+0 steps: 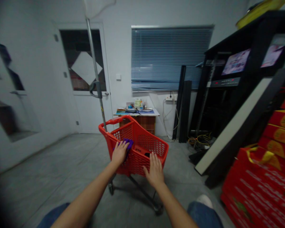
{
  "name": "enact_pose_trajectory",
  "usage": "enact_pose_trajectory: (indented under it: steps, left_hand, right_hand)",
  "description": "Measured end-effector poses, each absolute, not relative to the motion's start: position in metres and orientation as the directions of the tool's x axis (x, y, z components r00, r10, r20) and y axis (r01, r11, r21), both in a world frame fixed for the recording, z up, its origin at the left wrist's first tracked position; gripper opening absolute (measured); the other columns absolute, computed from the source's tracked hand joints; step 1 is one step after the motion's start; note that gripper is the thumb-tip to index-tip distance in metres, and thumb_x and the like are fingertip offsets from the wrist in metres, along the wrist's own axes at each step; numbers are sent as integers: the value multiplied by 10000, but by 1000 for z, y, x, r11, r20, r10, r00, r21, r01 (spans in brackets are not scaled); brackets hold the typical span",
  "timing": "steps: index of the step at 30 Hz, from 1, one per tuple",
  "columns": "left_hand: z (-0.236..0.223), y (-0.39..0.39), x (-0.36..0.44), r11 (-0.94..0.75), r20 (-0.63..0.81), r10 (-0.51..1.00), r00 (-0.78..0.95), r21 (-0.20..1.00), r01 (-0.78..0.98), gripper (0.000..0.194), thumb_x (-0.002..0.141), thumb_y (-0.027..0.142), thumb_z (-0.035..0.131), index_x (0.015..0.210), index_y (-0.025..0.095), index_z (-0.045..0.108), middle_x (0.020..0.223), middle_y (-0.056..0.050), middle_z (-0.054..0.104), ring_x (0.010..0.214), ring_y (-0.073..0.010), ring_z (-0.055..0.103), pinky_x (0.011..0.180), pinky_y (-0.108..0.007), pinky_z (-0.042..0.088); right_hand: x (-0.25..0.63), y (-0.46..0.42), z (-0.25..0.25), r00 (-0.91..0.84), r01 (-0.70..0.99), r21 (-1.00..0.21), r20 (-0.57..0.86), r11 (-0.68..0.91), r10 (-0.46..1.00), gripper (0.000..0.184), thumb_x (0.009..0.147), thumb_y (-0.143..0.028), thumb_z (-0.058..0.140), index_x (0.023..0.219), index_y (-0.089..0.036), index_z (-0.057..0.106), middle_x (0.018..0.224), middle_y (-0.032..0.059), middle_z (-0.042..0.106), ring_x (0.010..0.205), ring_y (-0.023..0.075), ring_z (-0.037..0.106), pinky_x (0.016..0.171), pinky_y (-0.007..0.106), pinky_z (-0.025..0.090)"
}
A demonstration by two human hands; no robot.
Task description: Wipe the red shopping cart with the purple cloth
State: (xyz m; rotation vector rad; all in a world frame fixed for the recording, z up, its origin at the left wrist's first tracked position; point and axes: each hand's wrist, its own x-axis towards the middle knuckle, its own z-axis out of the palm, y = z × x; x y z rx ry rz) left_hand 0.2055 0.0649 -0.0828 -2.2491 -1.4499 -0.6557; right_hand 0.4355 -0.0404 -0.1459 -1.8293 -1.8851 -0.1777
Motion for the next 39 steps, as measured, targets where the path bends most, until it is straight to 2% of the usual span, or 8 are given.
enact_pose_trajectory:
  steps: [8,11,15,20,25,28,32,39]
  left_hand:
    - [-100,48,232,-596,488,704,516,10,803,456,979,189,377,1409,261,511,1466,-60,553,1398,-239,449,1213,-535,242]
    - [-90,60,209,-568,451,750,484,64,821,432,989,233,381,1392,262,532,1476,-45,545,1428,-248,410,1226,-536,207]
    - [-80,64,197,-462,449,814,369,115,879,419,998,270,378,1371,201,554,1486,-98,527,1430,-277,403,1216,-526,232]
    - [-89,38,224,-584,420,761,494,116,803,409,996,257,398,1372,220,555,1460,-80,557,1402,-267,445,1226,-537,211]
    - [-90,36,219,-643,402,729,553,128,755,404,986,244,429,1370,236,554,1444,-69,575,1391,-240,464,1241,-520,183]
    - [-84,53,198,-591,398,771,497,158,791,395,981,226,421,1344,232,576,1446,-71,572,1411,-245,438,1234,-527,199]
    - [-81,66,185,-508,407,817,408,174,844,391,988,249,407,1326,186,591,1452,-120,558,1408,-287,438,1213,-560,224]
    - [-102,28,201,-665,442,709,550,157,730,393,972,230,435,1340,229,576,1424,-88,589,1381,-247,465,1235,-538,175]
  right_hand:
    - [423,-40,-151,-63,957,-226,454,183,889,731,982,-543,373,1568,-123,249,1640,108,214,1516,246,192,1226,440,215]
    - [434,-45,-159,-165,939,-181,510,293,844,702,994,-496,386,1584,-166,195,1640,91,229,1516,230,192,1223,449,233]
    - [431,-47,-173,-160,934,-163,603,317,782,757,990,-486,418,1599,-181,87,1635,107,246,1516,252,190,1213,483,259]
    - [410,-42,-183,-136,937,-166,636,307,759,790,988,-519,415,1600,-171,56,1634,121,243,1513,284,195,1200,507,279]
    - [426,-34,-178,-169,929,-171,596,329,785,737,1007,-530,348,1596,-154,112,1630,125,252,1506,247,228,1207,455,278]
    - [449,-26,-171,-100,945,-217,526,247,844,685,1016,-517,316,1583,-150,199,1615,135,286,1497,250,255,1208,469,269]
    - [458,-22,-166,-167,935,-211,451,286,877,654,1014,-518,327,1572,-186,251,1612,102,305,1503,238,238,1218,481,238]
    - [431,-23,-172,-137,924,-253,483,287,865,664,1007,-502,355,1569,-163,256,1630,101,261,1518,247,185,1222,475,231]
